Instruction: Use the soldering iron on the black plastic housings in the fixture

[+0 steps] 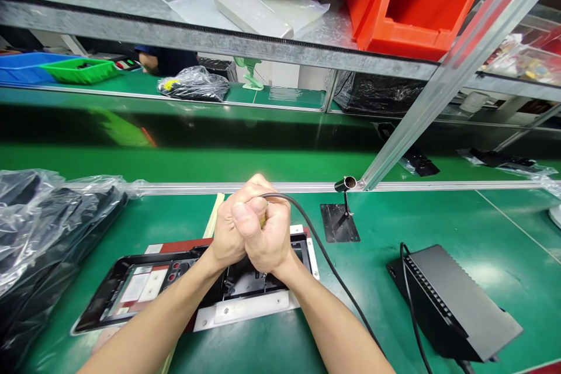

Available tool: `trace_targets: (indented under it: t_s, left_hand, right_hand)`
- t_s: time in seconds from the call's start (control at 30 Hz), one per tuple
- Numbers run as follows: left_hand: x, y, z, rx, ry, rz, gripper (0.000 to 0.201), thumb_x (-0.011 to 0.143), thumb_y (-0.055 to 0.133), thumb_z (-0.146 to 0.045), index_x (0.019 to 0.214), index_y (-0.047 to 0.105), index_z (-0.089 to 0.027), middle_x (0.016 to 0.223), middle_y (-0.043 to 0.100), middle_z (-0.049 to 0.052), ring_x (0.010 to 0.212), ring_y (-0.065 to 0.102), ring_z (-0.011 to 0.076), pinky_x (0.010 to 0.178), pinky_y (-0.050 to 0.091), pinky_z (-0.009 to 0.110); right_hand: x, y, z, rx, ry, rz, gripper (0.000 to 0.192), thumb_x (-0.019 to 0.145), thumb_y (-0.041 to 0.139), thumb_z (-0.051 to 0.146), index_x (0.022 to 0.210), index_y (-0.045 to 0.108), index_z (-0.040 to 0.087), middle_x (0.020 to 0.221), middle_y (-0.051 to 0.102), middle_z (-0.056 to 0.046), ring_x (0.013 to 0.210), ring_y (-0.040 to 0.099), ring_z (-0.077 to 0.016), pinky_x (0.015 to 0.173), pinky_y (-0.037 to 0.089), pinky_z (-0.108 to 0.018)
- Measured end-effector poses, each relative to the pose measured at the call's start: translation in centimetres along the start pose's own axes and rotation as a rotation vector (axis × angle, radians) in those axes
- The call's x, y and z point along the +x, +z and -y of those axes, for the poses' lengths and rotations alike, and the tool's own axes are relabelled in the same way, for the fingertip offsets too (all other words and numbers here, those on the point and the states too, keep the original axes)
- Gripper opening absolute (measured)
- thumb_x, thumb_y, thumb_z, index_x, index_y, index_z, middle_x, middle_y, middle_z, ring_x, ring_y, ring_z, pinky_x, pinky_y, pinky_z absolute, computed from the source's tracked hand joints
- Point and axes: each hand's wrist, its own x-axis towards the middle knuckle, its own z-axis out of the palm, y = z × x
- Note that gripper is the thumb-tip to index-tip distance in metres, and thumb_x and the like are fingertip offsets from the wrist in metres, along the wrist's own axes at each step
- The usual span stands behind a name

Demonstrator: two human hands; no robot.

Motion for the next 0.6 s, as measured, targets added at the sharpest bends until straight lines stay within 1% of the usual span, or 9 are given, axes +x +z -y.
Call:
trace_targets:
  t_s: [0.23, 0.6]
  left_hand:
    - [0.01, 0.02, -0.12, 0.028, -0.033, -0.01, 0.027, 0.101, 0.049, -0.035, 0.097, 0.071, -0.019, 0.092, 0.063, 0.006, 0.081, 0.06, 0.0186, 0.074, 0.052, 0.033]
    - [0.0, 0.0, 0.02, 0.023, -0.007, -0.005, 0.026, 0.102, 0.049, -0.032, 0.099, 0.071, -0.019, 0.092, 0.063, 0.005, 0.082, 0.06, 0.0177, 0.074, 0.052, 0.032]
  right_hand:
    - [0.06, 0.06, 0.07, -0.033, 0.015, 0.005, 0.037, 0.087, 0.052, 0.044, 0.059, 0.043, 0.022, 0.062, 0.043, 0.0, 0.064, 0.046, -0.0152, 0.059, 0.041, -0.03]
    - [-0.03, 0.01, 0.05, -0.042, 0.005, -0.004, 0.038, 0.087, 0.052, 0.043, 0.058, 0.039, 0.023, 0.057, 0.037, 0.003, 0.06, 0.044, -0.0143, 0.058, 0.04, -0.029]
